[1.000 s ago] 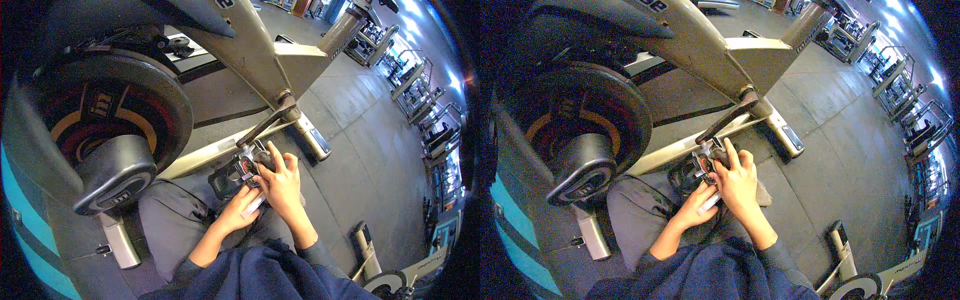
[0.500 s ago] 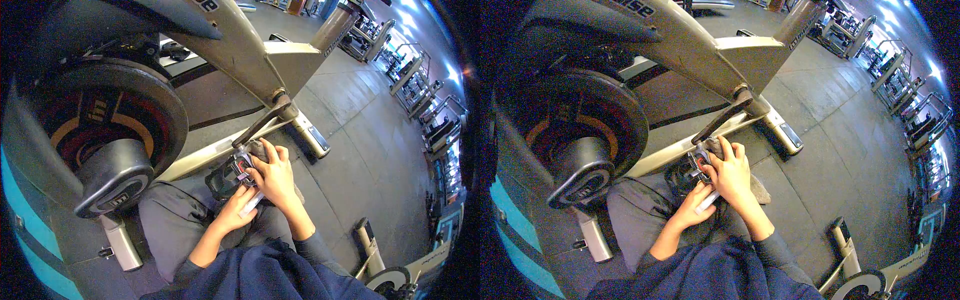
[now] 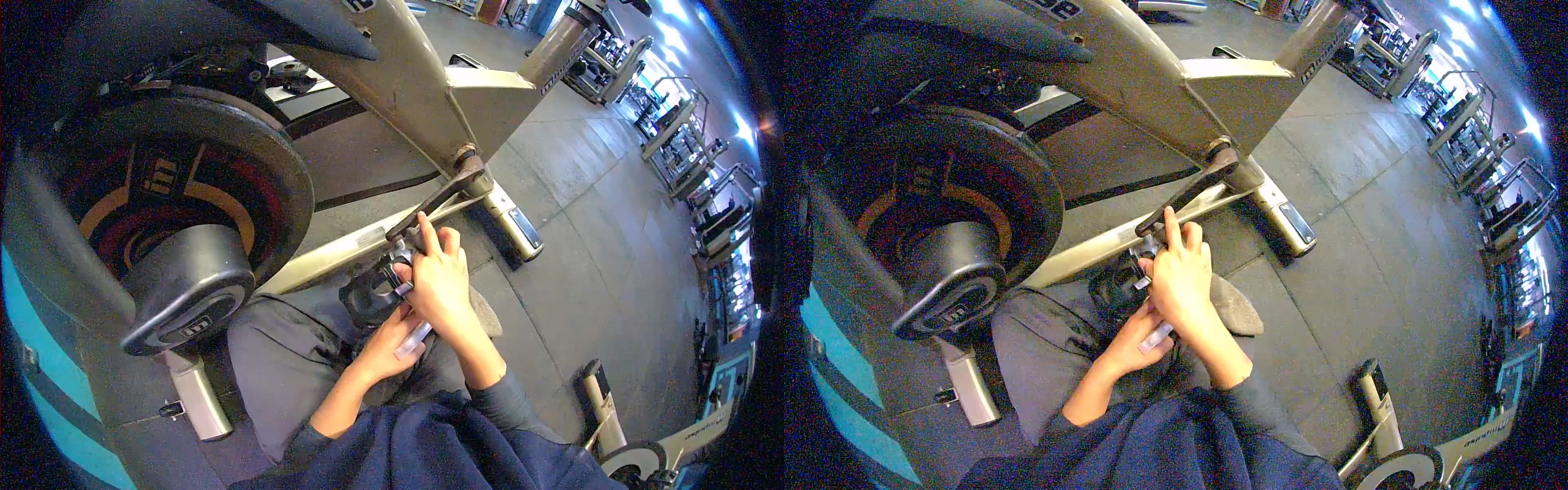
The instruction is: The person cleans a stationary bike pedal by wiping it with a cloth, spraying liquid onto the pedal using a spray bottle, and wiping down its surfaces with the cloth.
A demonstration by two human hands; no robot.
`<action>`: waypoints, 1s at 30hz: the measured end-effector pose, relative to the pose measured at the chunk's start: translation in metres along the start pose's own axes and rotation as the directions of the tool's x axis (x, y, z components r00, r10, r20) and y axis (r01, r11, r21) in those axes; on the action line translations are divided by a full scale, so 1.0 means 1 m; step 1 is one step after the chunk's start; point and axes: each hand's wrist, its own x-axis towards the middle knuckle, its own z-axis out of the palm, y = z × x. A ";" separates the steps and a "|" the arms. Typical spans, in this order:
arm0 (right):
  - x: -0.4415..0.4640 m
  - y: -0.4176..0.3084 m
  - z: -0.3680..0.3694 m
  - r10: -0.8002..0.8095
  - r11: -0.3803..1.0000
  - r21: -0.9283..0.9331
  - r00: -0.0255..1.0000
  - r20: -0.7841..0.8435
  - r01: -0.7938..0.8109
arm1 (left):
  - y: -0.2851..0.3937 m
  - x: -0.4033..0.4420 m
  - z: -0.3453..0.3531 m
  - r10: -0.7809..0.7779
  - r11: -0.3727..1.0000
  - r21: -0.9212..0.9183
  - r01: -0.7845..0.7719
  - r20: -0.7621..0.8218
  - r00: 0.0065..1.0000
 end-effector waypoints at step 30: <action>-0.002 0.001 0.016 -0.036 0.980 -0.200 0.985 -0.167 0.002 | -0.001 -0.001 0.001 -0.056 0.993 -0.098 0.060 0.038 0.998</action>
